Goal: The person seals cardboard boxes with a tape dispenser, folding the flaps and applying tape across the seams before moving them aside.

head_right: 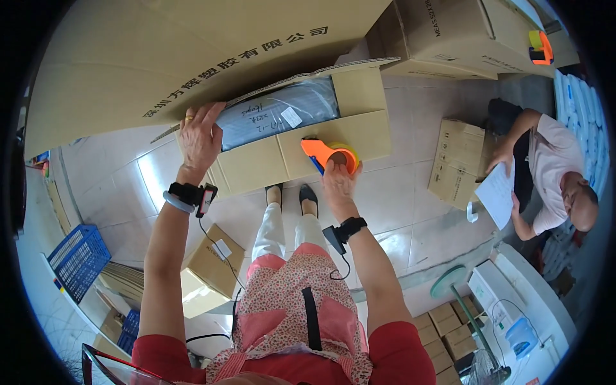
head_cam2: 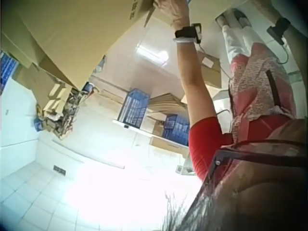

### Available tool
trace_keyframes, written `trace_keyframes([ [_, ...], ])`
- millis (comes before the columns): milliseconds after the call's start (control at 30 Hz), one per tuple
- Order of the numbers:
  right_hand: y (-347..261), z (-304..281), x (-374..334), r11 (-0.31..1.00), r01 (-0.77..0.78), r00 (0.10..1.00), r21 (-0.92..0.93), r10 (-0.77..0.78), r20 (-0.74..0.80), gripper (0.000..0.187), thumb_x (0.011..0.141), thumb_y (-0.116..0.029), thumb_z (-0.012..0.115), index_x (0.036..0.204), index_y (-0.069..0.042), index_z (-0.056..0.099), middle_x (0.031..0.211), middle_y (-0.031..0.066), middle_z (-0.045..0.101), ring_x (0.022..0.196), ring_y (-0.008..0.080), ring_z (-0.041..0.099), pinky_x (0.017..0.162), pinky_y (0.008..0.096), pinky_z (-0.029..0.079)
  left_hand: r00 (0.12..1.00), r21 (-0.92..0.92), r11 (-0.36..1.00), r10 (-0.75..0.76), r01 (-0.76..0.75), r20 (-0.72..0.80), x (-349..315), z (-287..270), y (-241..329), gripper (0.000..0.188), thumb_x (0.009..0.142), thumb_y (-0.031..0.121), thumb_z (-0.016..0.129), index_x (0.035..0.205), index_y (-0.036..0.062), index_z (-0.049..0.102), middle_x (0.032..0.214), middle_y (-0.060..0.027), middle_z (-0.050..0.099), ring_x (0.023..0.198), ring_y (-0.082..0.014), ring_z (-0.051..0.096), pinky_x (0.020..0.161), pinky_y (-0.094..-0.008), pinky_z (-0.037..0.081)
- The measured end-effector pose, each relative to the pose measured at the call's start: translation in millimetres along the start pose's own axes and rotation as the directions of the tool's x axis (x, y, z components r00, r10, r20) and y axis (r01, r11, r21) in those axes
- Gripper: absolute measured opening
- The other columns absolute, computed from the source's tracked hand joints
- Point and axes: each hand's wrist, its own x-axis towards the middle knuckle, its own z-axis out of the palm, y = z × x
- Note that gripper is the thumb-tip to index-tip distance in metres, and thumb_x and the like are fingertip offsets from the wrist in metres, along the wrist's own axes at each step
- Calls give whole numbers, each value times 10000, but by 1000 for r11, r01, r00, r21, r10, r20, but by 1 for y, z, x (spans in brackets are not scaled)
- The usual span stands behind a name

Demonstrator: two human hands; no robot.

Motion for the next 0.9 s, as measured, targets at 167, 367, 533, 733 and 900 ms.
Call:
trace_keyframes([
  [167,0,4,1,999,-16,1000,-38,16,-3,436,799,-246,652,1125,-10,484,902,105,618,934,243,591,1029,632,159,1000,-20,1000,2,-2,-21,-13,5,4,479,670,54,544,1135,160,587,1093,-16,596,953,-253,518,779,-408,404],
  [367,3,6,-2,999,-20,998,-25,19,-57,442,793,-254,658,1121,-10,490,898,111,617,929,241,593,1023,636,174,993,-72,997,-18,26,118,-31,15,8,516,674,77,560,1179,178,574,1241,-7,553,1027,-241,507,816,-404,397],
  [533,-1,-2,-2,1000,-10,999,24,9,31,487,782,-254,672,1150,2,482,936,137,620,967,268,586,1033,610,188,972,-60,998,32,-18,234,-92,82,9,557,686,108,577,1235,197,552,1350,-14,474,1090,-227,491,856,-412,390],
  [733,60,-8,-15,962,-85,891,259,190,-413,580,794,-299,683,1209,25,440,1038,202,611,967,386,578,945,495,371,990,39,998,44,-50,130,-102,100,1,571,716,140,611,1275,220,530,1401,-21,418,1124,-220,477,875,-414,387],
  [900,170,-52,96,847,-519,795,116,528,-298,617,858,-466,572,1202,28,435,1062,222,608,918,366,608,838,426,454,992,15,995,96,-98,80,-93,106,4,497,747,158,635,1234,210,551,1333,-24,476,1101,-224,493,856,-389,398],
])
